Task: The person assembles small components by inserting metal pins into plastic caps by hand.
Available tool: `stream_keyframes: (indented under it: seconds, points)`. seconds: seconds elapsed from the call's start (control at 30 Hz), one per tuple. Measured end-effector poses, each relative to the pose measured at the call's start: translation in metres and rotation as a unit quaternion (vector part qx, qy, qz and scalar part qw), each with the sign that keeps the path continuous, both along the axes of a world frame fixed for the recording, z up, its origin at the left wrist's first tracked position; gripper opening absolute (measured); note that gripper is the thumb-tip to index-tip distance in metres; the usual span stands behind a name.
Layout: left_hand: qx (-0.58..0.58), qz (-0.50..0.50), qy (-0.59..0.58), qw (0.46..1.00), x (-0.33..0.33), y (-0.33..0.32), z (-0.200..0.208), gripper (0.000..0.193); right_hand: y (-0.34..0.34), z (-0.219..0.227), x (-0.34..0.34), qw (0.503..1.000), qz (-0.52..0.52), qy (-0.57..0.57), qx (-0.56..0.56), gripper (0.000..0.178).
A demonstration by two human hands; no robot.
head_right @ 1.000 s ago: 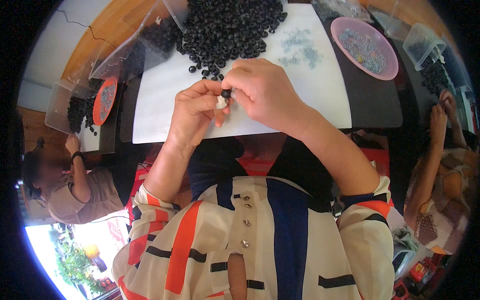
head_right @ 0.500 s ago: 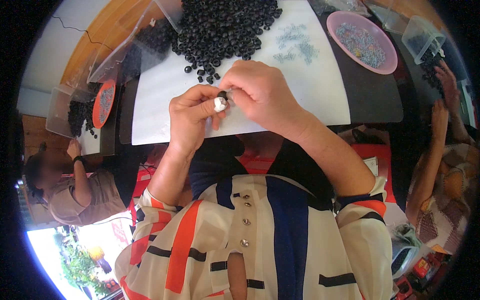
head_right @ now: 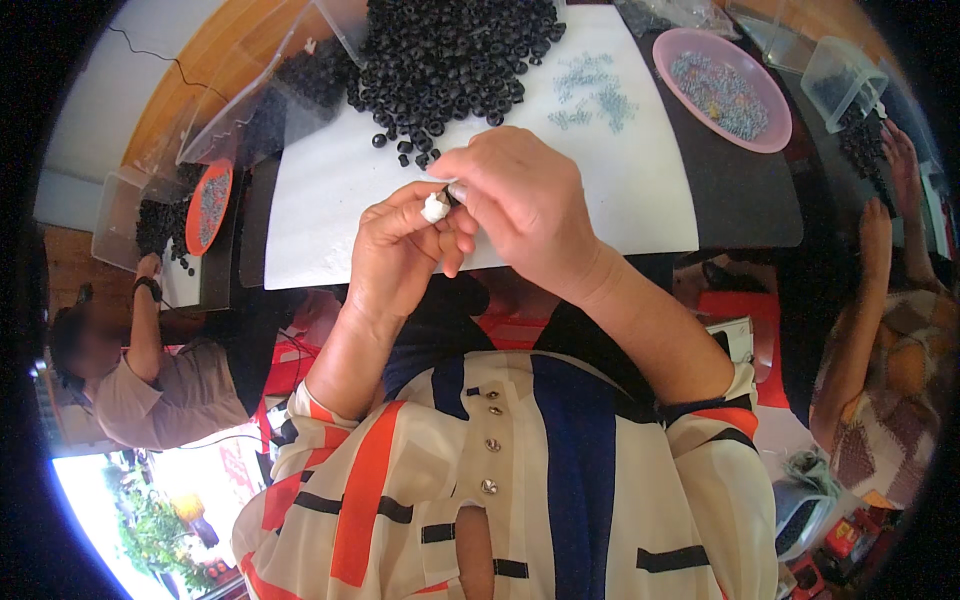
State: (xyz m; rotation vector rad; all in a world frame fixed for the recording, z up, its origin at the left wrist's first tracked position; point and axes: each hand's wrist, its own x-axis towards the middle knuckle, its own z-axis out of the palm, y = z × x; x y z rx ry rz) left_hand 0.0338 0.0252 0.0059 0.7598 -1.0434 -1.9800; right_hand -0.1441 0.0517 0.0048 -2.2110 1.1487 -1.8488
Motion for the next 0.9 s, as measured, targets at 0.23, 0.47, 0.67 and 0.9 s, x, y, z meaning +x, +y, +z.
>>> stream_keyframes:
  seconds: [0.23, 0.47, 0.67, 0.9]
  points:
    - [0.015, 0.006, 0.043, 0.999, -0.001, -0.002, -0.009, 0.029, 0.003, -0.003, 0.007, 0.99, -0.038, 0.103, -0.094, 0.041]
    - [0.073, -0.005, 0.066, 0.995, -0.005, 0.002, -0.004, 0.028, 0.001, -0.006, 0.007, 0.997, -0.057, 0.026, -0.04, 0.031]
    - [0.106, -0.005, 0.088, 0.99, -0.009, 0.007, -0.006, 0.027, 0.004, -0.007, 0.01, 0.997, -0.075, 0.019, -0.004, 0.025]
    - [0.027, -0.014, 0.006, 1.0, -0.002, 0.004, 0.0, 0.03, 0.01, 0.001, -0.007, 0.994, 0.03, 0.017, 0.107, 0.024]
